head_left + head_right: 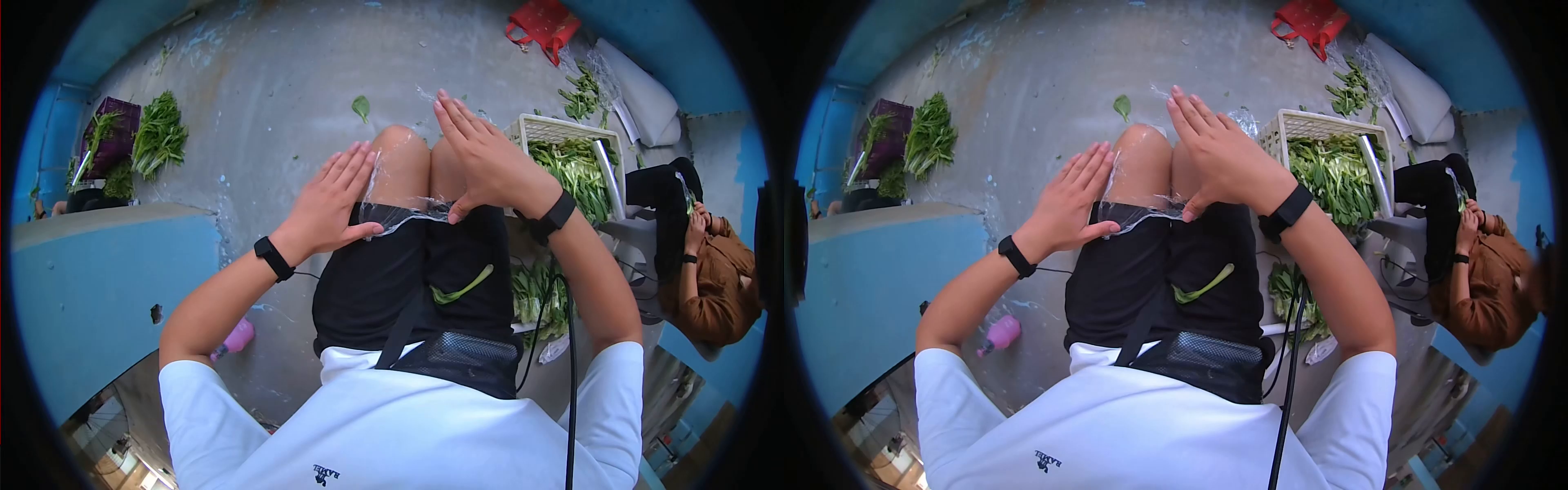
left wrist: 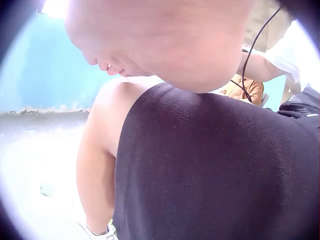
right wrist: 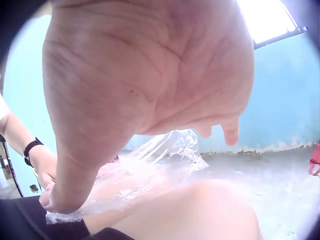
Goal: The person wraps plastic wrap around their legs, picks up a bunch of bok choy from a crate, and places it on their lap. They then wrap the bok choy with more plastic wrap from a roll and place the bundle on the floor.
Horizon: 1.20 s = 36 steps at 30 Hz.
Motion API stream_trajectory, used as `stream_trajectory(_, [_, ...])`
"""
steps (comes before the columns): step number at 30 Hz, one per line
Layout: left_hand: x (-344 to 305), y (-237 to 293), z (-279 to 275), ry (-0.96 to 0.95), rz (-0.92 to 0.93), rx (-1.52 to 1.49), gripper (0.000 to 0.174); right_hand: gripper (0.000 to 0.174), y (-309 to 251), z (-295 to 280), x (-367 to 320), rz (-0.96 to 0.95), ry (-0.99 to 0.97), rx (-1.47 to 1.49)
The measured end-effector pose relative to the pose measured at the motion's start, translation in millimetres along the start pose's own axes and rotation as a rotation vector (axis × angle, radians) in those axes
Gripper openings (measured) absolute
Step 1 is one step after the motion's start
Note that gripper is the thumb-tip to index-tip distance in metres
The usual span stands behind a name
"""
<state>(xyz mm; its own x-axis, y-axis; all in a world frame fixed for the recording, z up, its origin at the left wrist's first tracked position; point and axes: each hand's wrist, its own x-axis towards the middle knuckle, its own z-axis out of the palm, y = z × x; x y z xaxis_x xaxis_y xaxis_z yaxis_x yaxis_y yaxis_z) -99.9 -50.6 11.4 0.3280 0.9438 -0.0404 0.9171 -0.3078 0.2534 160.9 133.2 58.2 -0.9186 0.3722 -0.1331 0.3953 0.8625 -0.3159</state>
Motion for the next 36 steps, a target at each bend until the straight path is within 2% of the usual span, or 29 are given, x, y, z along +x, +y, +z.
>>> stream_trajectory(2, [-2.0,-3.9,2.0,0.076,-0.116,0.038,0.109,0.157,1.7,1.1,5.5,0.003,0.010,-0.012])
stream_trajectory(4, [-0.7,-2.2,-5.2,0.105,-0.116,0.047,0.106,0.157,2.5,1.1,8.7,0.004,0.017,-0.027])
stream_trajectory(6, [3.0,1.1,-9.0,0.135,-0.117,0.049,0.103,0.164,6.3,-1.4,6.7,0.068,-0.095,-0.055])
stream_trajectory(8, [8.2,3.5,-8.3,0.034,0.060,0.049,0.095,0.165,9.4,-0.2,1.6,0.084,-0.138,-0.067])
stream_trajectory(12, [11.8,0.8,7.0,-0.005,0.112,-0.006,0.088,0.164,15.5,5.0,-5.7,0.128,-0.227,-0.056])
stream_trajectory(19, [13.2,-7.0,6.7,0.005,0.063,-0.090,0.099,0.163,21.5,16.0,-9.7,0.113,-0.189,0.014])
stream_trajectory(22, [12.2,-7.1,8.8,0.005,0.047,-0.117,0.105,0.160,29.6,25.4,-18.2,0.068,-0.101,0.018])
stream_trajectory(24, [9.2,-5.3,11.6,0.007,0.027,-0.125,0.107,0.161,31.3,28.2,-26.5,0.130,-0.175,0.068])
stream_trajectory(25, [7.2,-4.4,14.1,0.010,0.003,-0.139,0.109,0.161,33.2,30.6,-29.1,0.125,-0.176,0.067])
stream_trajectory(27, [4.0,-4.9,18.8,0.011,-0.023,-0.156,0.111,0.162,36.5,35.4,-33.8,0.147,-0.166,0.298])
stream_trajectory(30, [0.4,-6.5,24.7,0.017,-0.093,-0.198,0.115,0.163,41.9,34.7,-33.4,0.112,-0.165,0.382])
stream_trajectory(34, [-3.2,-4.1,31.9,0.032,-0.145,-0.225,0.118,0.161,40.7,30.9,-36.0,0.098,-0.191,0.387])
stream_trajectory(36, [-4.4,-0.9,33.6,0.040,-0.189,-0.278,0.118,0.157,35.2,24.6,-40.8,0.188,-0.244,0.312])
